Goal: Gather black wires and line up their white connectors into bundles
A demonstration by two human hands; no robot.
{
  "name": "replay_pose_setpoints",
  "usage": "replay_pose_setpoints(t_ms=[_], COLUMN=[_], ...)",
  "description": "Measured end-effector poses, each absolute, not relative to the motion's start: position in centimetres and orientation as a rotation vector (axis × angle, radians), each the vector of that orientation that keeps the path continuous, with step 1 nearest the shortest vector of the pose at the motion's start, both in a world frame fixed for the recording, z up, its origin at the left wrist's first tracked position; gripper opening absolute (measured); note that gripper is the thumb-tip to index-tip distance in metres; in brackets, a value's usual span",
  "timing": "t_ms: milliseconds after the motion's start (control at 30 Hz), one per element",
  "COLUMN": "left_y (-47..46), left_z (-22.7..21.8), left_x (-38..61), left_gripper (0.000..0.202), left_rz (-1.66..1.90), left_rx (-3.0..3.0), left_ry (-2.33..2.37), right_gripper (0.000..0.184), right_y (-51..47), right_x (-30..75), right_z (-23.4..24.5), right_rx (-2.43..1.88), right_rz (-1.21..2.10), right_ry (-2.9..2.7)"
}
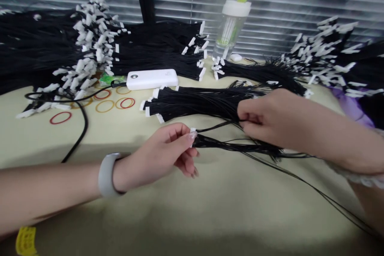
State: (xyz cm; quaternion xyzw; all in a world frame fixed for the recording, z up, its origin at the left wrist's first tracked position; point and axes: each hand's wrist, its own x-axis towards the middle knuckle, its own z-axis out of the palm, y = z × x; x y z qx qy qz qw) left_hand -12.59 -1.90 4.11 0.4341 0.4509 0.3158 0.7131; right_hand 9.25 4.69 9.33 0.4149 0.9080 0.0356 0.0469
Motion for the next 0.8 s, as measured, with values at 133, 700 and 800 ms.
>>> replay_pose_setpoints(t_ms=[133, 700, 800], left_y=[-1.8, -0.8, -0.8], left_z=[3.8, 4.2, 4.5], left_x=[-12.6, -12.8, -12.8], left_gripper=[0.023, 0.023, 0.023], left_rz=[0.748, 0.971, 0.938], left_rx=[0.929, 0.888, 0.932], left_ry=[0.991, 1.057, 1.063], right_gripper=[0.012, 0.038, 0.041], right_y=[6.1, 8.3, 8.1], right_x=[11.6, 19.1, 19.7], right_z=[11.4, 14.7, 15.2], right_rx=[1.554, 1.826, 1.868], right_rz=[0.350, 1.110, 1.157], right_ry=[2.599, 2.261, 2.276])
